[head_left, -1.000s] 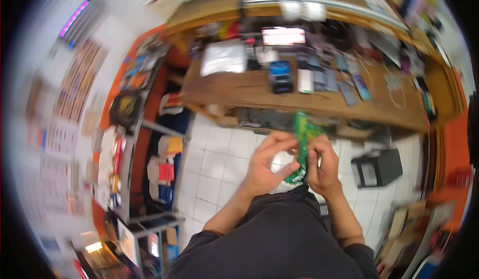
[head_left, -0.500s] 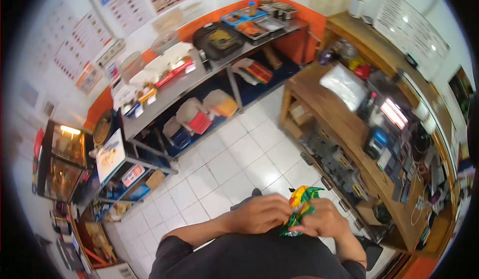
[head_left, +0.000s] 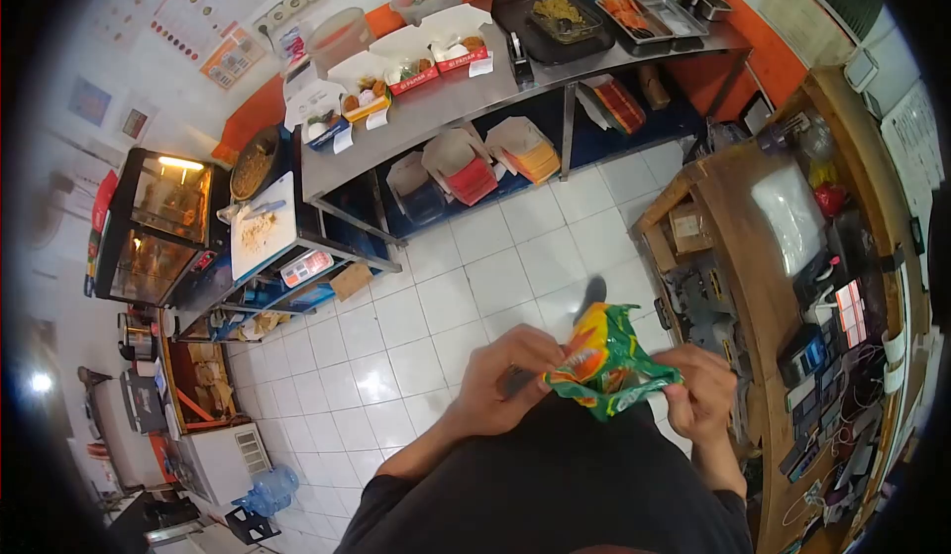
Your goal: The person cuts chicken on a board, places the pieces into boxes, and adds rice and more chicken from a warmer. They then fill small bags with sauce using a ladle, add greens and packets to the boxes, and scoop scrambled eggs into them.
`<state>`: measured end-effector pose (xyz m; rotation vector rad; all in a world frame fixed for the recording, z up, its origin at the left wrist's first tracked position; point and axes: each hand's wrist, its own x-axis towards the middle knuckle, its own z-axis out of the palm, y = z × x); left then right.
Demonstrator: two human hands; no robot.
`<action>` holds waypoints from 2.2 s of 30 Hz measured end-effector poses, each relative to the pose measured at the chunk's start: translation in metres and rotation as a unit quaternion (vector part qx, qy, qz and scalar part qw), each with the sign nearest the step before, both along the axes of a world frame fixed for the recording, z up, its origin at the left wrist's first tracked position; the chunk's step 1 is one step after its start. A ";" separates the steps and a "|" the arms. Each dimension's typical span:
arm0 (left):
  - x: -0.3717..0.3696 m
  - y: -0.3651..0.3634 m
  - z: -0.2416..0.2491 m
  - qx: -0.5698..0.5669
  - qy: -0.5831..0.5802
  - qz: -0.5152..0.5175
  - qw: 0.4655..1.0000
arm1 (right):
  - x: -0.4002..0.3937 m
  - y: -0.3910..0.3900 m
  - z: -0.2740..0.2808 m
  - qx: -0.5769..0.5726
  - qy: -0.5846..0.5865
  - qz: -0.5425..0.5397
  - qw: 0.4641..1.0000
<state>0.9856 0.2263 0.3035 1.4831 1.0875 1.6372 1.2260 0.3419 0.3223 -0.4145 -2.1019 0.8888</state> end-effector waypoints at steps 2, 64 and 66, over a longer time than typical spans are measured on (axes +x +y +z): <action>-0.004 0.029 0.016 -0.082 0.006 0.012 0.997 | -0.027 0.033 0.003 0.033 -0.012 0.022 0.999; -0.234 0.874 0.012 -0.271 0.312 0.133 0.901 | -0.335 0.840 -0.059 0.007 -0.179 0.018 0.984; -0.232 0.897 0.015 -0.283 0.290 0.127 0.906 | -0.321 0.863 -0.044 0.020 -0.141 -0.008 0.990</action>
